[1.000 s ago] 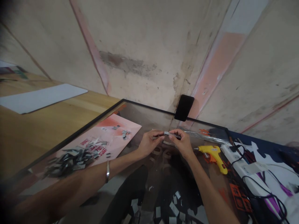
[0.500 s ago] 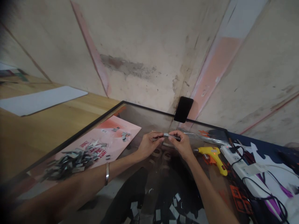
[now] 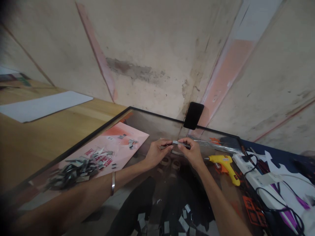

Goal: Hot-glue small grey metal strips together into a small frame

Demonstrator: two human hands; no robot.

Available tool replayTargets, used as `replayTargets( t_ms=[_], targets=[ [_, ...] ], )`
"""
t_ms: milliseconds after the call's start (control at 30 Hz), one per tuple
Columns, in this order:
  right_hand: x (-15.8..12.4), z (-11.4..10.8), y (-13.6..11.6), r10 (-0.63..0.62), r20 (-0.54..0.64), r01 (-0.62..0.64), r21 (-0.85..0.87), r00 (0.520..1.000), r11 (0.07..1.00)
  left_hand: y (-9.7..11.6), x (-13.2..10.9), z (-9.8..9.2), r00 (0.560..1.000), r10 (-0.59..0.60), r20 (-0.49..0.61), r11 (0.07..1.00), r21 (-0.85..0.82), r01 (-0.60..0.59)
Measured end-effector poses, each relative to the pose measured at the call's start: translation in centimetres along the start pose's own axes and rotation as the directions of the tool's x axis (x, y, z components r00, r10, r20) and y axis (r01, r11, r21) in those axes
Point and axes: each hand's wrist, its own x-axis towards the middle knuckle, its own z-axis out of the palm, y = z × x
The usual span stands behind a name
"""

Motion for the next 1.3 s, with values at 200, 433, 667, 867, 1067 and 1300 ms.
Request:
replayTargets(
  t_ms=[200, 433, 667, 867, 1067, 1300],
  targets=[
    [-0.01, -0.04, 0.07, 0.017, 0.000, -0.017, -0.003, 1.000, 1.000, -0.14, -0.02, 0.02, 1.000, 0.001, 0.003, 1.000, 0.019, -0.001],
    [-0.01, -0.07, 0.07, 0.014, 0.009, -0.014, -0.018, 1.000, 1.000, -0.07, 0.03, -0.08, 0.999, 0.030, 0.010, 0.999, 0.027, -0.031],
    [0.13, -0.01, 0.63, 0.025, -0.005, -0.025, 0.006, 1.000, 1.000, 0.08, 0.03, -0.13, 1.000, 0.025, 0.016, 0.999, 0.029, -0.026],
    [0.13, -0.09, 0.55, 0.020, 0.012, -0.020, -0.001, 1.000, 1.000, 0.04, 0.04, -0.13, 1.000, 0.017, 0.014, 1.000, -0.006, -0.017],
    [0.09, -0.06, 0.39, 0.018, 0.017, -0.018, 0.011, 1.000, 1.000, 0.04, 0.09, -0.09, 1.000, 0.022, 0.018, 1.000, 0.008, -0.022],
    [0.09, 0.04, 0.67, 0.020, 0.002, -0.020, 0.013, 1.000, 1.000, -0.08, 0.04, 0.07, 1.000, 0.015, 0.007, 1.000, -0.015, -0.015]
  ],
)
